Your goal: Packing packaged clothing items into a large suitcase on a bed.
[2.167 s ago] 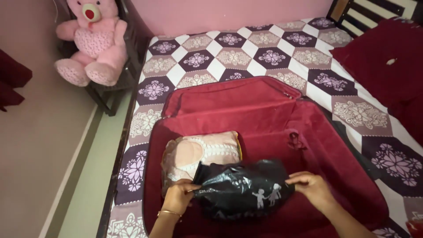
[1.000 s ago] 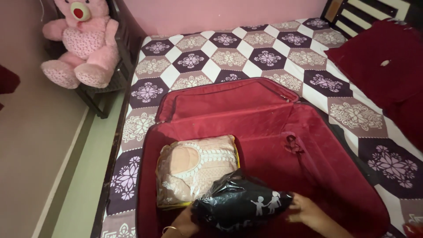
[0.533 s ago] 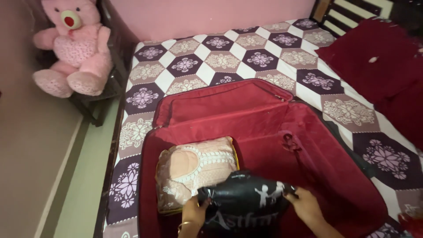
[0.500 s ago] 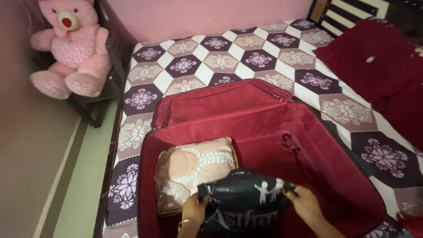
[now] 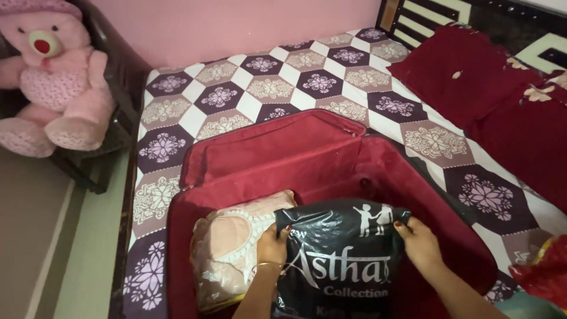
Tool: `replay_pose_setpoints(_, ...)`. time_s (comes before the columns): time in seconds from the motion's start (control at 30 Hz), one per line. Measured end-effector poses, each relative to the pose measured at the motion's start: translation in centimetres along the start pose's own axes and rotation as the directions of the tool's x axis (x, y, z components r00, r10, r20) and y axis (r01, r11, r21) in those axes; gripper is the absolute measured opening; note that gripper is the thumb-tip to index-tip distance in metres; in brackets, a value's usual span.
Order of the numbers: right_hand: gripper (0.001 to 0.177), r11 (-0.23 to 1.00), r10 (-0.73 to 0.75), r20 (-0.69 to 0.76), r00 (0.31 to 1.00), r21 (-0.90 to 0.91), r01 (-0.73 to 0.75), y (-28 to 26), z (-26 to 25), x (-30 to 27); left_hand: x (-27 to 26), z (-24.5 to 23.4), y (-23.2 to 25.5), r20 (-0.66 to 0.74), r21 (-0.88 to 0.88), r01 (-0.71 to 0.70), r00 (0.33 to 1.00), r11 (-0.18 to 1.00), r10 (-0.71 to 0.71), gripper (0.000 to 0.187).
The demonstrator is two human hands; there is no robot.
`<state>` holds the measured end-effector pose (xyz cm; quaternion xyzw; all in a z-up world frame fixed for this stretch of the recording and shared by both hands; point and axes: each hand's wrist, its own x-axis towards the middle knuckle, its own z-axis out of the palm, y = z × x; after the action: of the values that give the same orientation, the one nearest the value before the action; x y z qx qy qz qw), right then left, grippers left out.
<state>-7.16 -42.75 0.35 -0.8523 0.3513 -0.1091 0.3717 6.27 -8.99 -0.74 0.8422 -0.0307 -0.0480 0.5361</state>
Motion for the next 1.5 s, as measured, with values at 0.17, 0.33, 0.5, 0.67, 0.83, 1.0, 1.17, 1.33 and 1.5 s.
replay_pose_setpoints(0.17, 0.036, 0.999, 0.030, 0.024, 0.999, 0.011, -0.030, 1.4, 0.7, 6.8, 3.7, 5.3, -2.0, -0.006, 0.092, 0.017, 1.000, 0.996, -0.017, 0.034)
replay_pose_setpoints(0.33, 0.040, 0.990, -0.002, 0.026, 1.000, -0.144, 0.006, 4.5, 2.9, 16.2, 8.1, 12.4, -6.0, -0.030, 0.188, 0.136, 0.991, 0.973, -0.133, 0.040)
replay_pose_setpoints(0.5, 0.041, 0.978, 0.074, 0.115, 0.991, -0.203, -0.049, 5.4, 6.2, 23.6, 11.7, 18.4, -10.7, -0.069, 0.161, 0.276, 0.961, 0.947, -0.269, 0.041)
replay_pose_setpoints(0.67, 0.041, 0.949, 0.155, 0.174, 0.973, -0.301, -0.097, 4.1, 9.9, 26.8, 14.0, 20.6, -13.2, -0.128, 0.161, 0.400, 0.915, 0.902, -0.383, 0.040)
replay_pose_setpoints(0.83, 0.043, 0.973, 0.049, 0.187, 0.981, -0.232, -0.005, 7.2, 15.7, 30.4, 16.9, 19.5, -14.3, -0.178, 0.223, 0.432, 0.900, 0.874, -0.399, 0.040)
replay_pose_setpoints(1.0, 0.043, 0.953, 0.044, 0.190, 0.981, -0.303, 0.016, 10.6, 19.5, 34.0, 18.8, 19.9, -14.6, -0.165, 0.218, 0.481, 0.875, 0.849, -0.454, 0.042)
replay_pose_setpoints(1.17, 0.057, 0.864, 0.135, 0.361, 0.923, -0.498, 0.069, 16.4, 23.6, 38.1, 19.9, 20.2, -15.1, -0.159, 0.202, 0.547, 0.837, 0.812, -0.524, 0.048)
replay_pose_setpoints(1.33, 0.065, 0.848, 0.129, 0.364, 0.923, -0.523, 0.088, 17.3, 23.8, 37.9, 21.1, 19.8, -12.9, -0.146, 0.254, 0.592, 0.805, 0.765, -0.575, 0.051)
replay_pose_setpoints(1.5, 0.047, 0.975, 0.018, 0.075, 0.997, -0.221, -0.001, 8.3, 19.1, 30.9, 18.5, 18.4, -6.6, -0.257, 0.371, 0.469, 0.881, 0.801, -0.397, 0.050)
